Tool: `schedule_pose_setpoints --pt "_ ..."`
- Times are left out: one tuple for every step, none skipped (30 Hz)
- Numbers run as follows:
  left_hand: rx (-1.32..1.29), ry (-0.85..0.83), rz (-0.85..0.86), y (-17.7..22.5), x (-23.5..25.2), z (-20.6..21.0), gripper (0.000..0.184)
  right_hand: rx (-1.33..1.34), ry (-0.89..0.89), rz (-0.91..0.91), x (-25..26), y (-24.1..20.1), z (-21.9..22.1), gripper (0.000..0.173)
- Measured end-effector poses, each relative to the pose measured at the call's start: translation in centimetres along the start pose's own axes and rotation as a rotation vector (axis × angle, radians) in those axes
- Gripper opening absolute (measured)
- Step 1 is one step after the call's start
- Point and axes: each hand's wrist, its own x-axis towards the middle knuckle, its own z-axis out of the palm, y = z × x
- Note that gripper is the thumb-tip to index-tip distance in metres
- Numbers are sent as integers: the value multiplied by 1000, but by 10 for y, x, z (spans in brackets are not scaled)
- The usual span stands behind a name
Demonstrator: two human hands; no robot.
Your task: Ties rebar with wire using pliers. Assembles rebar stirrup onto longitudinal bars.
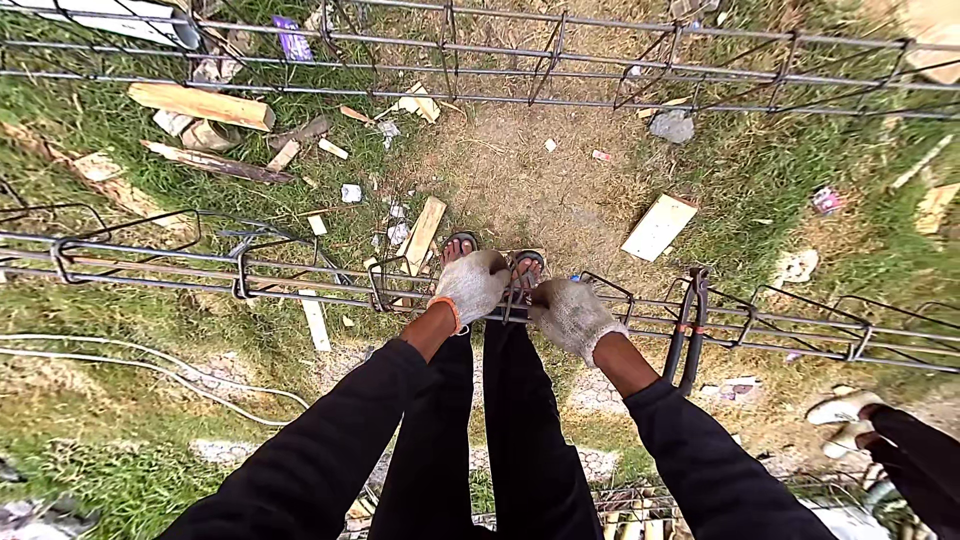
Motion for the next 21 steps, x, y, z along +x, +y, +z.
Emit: schedule_pose_setpoints --pt "-6 19 15 -1 -1 1 22 -91 -21 16 4 0 -1 20" --pt "-22 41 38 -2 -2 2 22 -152 -17 10 7 0 -2 22" --pt "-39 63 66 -3 -4 3 21 -198 2 -9 9 1 -2 21" --pt "-55 82 90 -4 -6 3 20 -222 21 -31 11 2 -3 20" --pt "-68 97 106 -5 -7 3 20 -229 33 -51 12 4 -3 20" --pt "-77 109 110 -6 -7 3 21 -228 37 -66 13 5 -4 20" --pt "-80 122 110 -6 -7 4 21 -224 39 -74 13 5 -5 21" --pt "-81 138 112 -6 -6 6 21 -211 34 -74 14 5 -6 21" --pt "-77 156 113 -5 -6 8 21 -196 22 -69 14 3 -8 22" --pt "-70 176 115 -5 -7 9 21 -182 11 -65 15 1 -10 22" --pt "-64 190 119 -4 -7 10 21 -174 1 -59 16 -3 -12 21" --pt "-59 194 128 -4 -8 10 22 -176 6 -59 17 -6 -13 21" --pt "-58 186 142 -5 -9 9 21 -185 14 -60 18 -10 -14 22" --pt "-67 167 167 -7 -10 8 20 -189 19 -58 20 -15 -15 22" --pt "-81 145 204 -9 -12 7 18 -189 20 -57 22 -18 -16 22" --pt "-89 128 243 -12 -14 6 15 -180 15 -63 24 -19 -18 22" --pt "-93 120 276 -14 -14 6 13 -172 3 -78 28 -19 -19 22" --pt "-93 126 287 -16 -15 8 12 -156 -9 -98 30 -17 -19 21" --pt "-85 146 277 -16 -15 10 13 -142 -16 -118 32 -16 -20 21" --pt "-68 176 262 -15 -14 12 13 -135 -27 -131 33 -16 -21 21" --pt "-48 201 250 -12 -14 14 13 -131 -37 -137 33 -16 -22 21"
